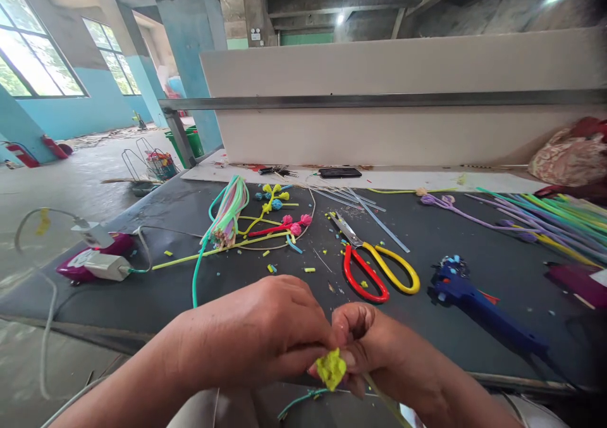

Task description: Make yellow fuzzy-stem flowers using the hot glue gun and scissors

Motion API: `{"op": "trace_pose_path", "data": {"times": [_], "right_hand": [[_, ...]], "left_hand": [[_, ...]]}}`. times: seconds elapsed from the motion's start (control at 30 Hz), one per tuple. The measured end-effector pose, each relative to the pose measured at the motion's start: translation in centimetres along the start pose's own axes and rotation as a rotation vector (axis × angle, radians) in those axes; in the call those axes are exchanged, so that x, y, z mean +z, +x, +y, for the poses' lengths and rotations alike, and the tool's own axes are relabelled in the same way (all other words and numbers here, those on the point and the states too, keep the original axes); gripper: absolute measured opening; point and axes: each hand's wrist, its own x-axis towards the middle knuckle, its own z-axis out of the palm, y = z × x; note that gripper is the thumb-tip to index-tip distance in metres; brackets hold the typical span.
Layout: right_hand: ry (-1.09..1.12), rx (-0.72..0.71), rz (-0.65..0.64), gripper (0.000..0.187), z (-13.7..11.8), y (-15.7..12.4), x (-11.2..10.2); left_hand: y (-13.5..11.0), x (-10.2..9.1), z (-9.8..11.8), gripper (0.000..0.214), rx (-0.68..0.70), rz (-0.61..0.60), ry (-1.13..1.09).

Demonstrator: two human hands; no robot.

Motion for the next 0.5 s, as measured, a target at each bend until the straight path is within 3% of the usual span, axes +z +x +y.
{"op": "trace_pose_path", "data": {"times": [0.1, 0.27, 0.37, 0.43, 0.5], "right_hand": [[-0.012, 0.011, 0.016, 0.020, -0.1, 0.0, 0.4], [-0.072, 0.012, 0.078, 0.019, 0.1, 0.0, 0.6], [-0.087, 0.025, 0.062, 0.022, 0.3, 0.2, 0.1], [-0.058, -0.010, 0.054, 0.025, 0.3, 0.4, -0.3], [0.012, -0.092, 0.055, 0.026, 0.3, 0.4, -0.6]], "left_hand": [[-0.2, 0.1, 0.1, 0.020, 0.014, 0.003, 0.051], [-0.1, 0.0, 0.4, 0.023, 0.053, -0.117, 0.248], [-0.1, -0.2, 0.2, 0.023, 0.035, -0.122, 0.230], [-0.3, 0.4, -0.3, 0.020, -0.024, -0.013, 0.111], [-0.5, 1.8, -1.2, 0.020, -0.139, 0.230, -0.064]]}}
